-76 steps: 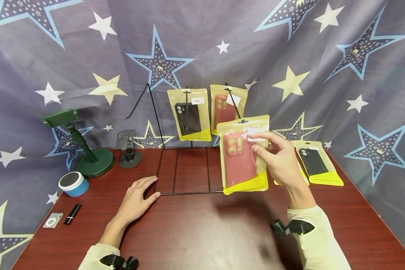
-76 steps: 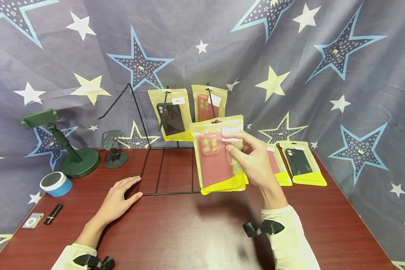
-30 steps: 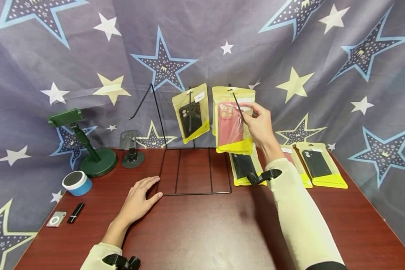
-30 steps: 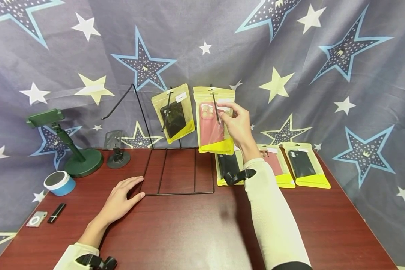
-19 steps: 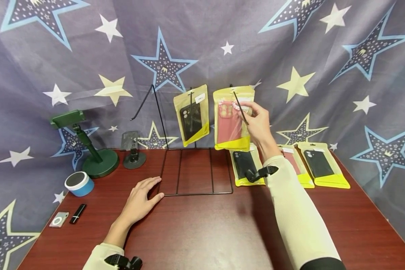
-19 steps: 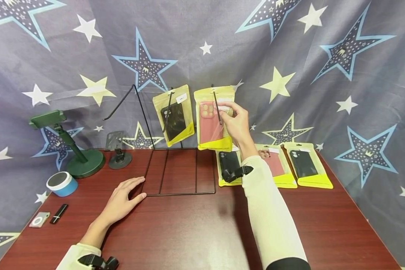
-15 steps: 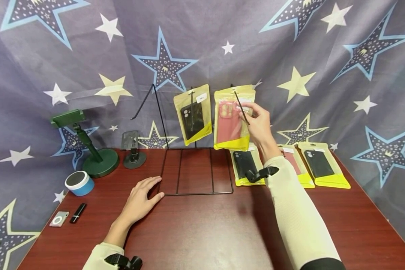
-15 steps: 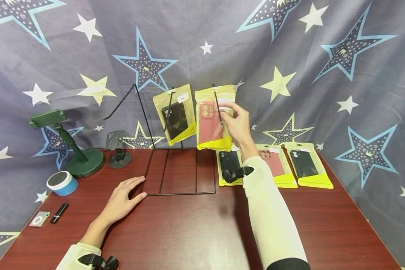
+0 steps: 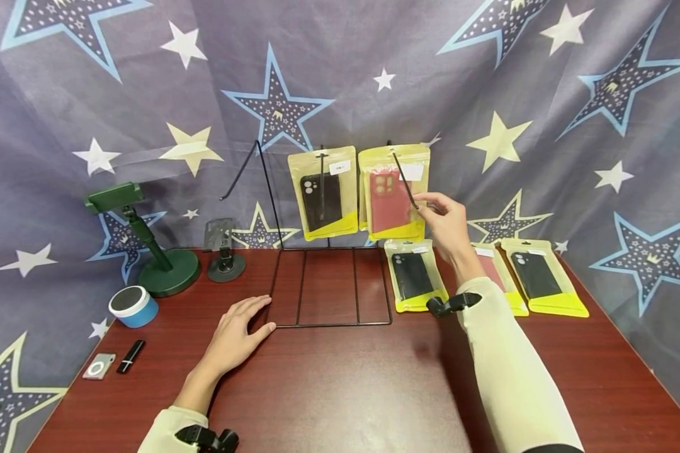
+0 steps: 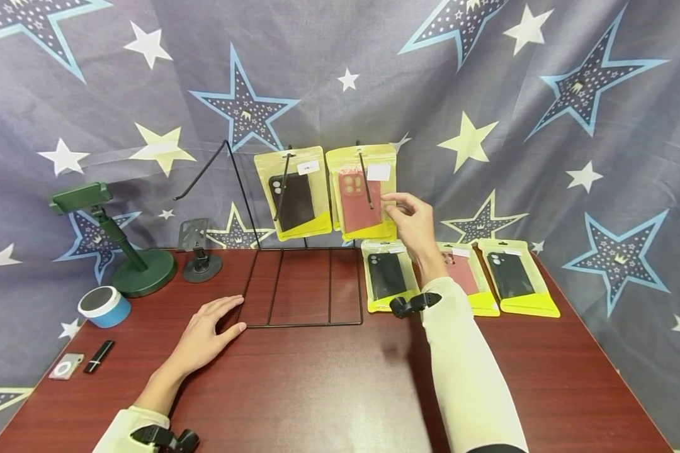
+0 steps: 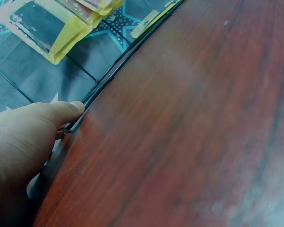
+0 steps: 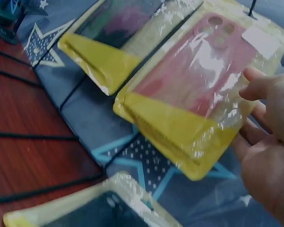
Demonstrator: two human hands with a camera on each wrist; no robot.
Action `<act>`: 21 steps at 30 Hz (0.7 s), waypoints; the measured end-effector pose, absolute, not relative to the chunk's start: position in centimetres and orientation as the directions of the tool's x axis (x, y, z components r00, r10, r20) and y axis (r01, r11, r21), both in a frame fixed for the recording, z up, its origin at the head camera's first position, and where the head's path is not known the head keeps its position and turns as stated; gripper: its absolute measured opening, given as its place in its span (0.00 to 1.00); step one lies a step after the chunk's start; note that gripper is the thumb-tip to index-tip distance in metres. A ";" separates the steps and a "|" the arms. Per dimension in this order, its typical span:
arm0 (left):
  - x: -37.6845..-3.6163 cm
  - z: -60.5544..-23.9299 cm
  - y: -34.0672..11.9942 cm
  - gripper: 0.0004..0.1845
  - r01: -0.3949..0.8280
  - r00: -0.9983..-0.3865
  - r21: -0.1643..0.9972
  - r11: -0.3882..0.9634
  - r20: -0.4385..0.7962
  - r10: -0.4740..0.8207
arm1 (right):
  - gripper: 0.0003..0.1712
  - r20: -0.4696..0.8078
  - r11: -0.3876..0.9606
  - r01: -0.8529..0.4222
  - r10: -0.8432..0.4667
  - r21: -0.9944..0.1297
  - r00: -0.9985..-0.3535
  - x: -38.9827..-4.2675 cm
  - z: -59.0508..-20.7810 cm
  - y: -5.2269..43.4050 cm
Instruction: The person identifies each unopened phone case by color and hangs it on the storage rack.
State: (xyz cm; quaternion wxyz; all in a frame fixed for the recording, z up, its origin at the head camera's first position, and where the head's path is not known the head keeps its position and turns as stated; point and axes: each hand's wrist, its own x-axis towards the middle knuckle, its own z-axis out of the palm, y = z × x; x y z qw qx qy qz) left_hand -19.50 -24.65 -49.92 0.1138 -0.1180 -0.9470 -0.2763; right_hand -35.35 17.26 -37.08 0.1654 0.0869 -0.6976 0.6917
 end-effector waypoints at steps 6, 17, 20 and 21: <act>-19.4 -49.8 -24.6 0.31 0.290 -0.944 0.493 0.820 0.287 0.162 | 0.13 0.378 -0.044 -0.379 0.031 -0.924 -0.925 -35.0 -39.0 19.4; -19.5 -49.9 -24.7 0.31 0.290 -0.944 0.494 0.819 0.288 0.161 | 0.19 0.275 -0.018 -0.275 -0.013 -0.961 -0.961 -33.5 -42.3 22.5; -19.6 -49.9 -24.6 0.31 0.289 -0.944 0.495 0.819 0.287 0.160 | 0.21 0.240 0.022 -0.240 -0.009 -0.970 -0.971 -33.3 -43.6 22.9; -19.6 -50.0 -24.6 0.31 0.289 -0.945 0.495 0.819 0.286 0.160 | 0.21 0.231 0.040 -0.231 -0.009 -0.972 -0.973 -33.3 -44.0 23.0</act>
